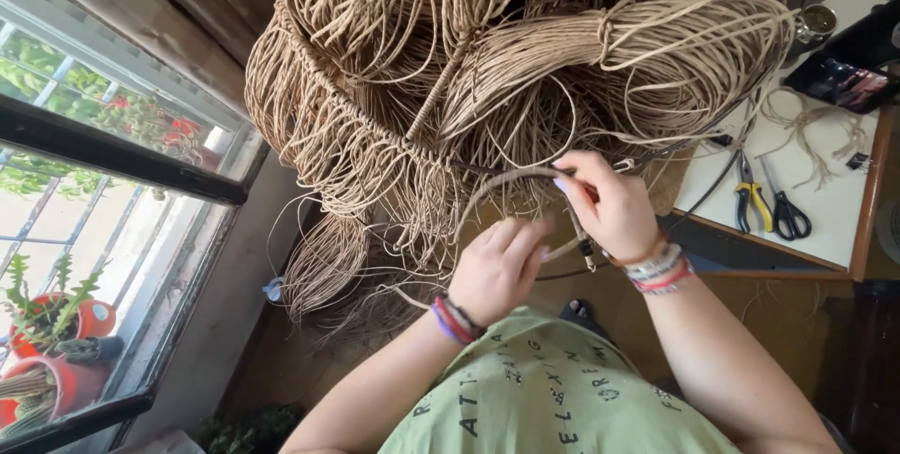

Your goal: Weaving thin rattan strips around a circular metal frame to create a decorative item or furniture component.

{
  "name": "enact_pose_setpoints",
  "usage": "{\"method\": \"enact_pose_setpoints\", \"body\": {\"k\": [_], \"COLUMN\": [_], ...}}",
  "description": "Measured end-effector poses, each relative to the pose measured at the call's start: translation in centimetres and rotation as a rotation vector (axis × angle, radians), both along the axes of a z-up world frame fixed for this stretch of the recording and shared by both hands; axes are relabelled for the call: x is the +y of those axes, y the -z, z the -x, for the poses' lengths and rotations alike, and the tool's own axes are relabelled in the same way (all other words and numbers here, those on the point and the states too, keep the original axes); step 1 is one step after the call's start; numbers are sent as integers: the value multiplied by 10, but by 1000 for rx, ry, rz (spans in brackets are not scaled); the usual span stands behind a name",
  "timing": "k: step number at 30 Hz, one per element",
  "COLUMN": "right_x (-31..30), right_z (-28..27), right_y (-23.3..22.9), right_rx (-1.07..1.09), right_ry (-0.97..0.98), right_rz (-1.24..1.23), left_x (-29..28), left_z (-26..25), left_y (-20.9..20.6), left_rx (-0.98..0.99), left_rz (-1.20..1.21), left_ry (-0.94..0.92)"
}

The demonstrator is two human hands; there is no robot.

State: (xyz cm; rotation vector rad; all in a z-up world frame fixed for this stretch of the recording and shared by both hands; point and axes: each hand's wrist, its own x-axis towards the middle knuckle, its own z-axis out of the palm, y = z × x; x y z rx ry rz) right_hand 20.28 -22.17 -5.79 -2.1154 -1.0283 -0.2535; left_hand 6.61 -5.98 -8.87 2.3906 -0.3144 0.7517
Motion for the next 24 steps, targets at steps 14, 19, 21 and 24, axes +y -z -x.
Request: {"method": "enact_pose_setpoints", "body": {"k": [14, 19, 21, 24], "right_x": [37, 54, 56, 52], "right_z": [-22, -33, -38, -48], "right_y": [-37, -26, -26, -31], "right_rx": [139, 200, 270, 332], "right_ry": [12, -111, -45, -36], "right_rz": [503, 379, 497, 576], "left_x": [-2, 9, 10, 4], "left_z": [-36, -32, -31, -32], "left_y": [21, 42, 46, 60], "left_rx": [-211, -216, -141, -71], "left_rz": [142, 87, 73, -78], "left_ry": [-148, -258, -243, -278]}}
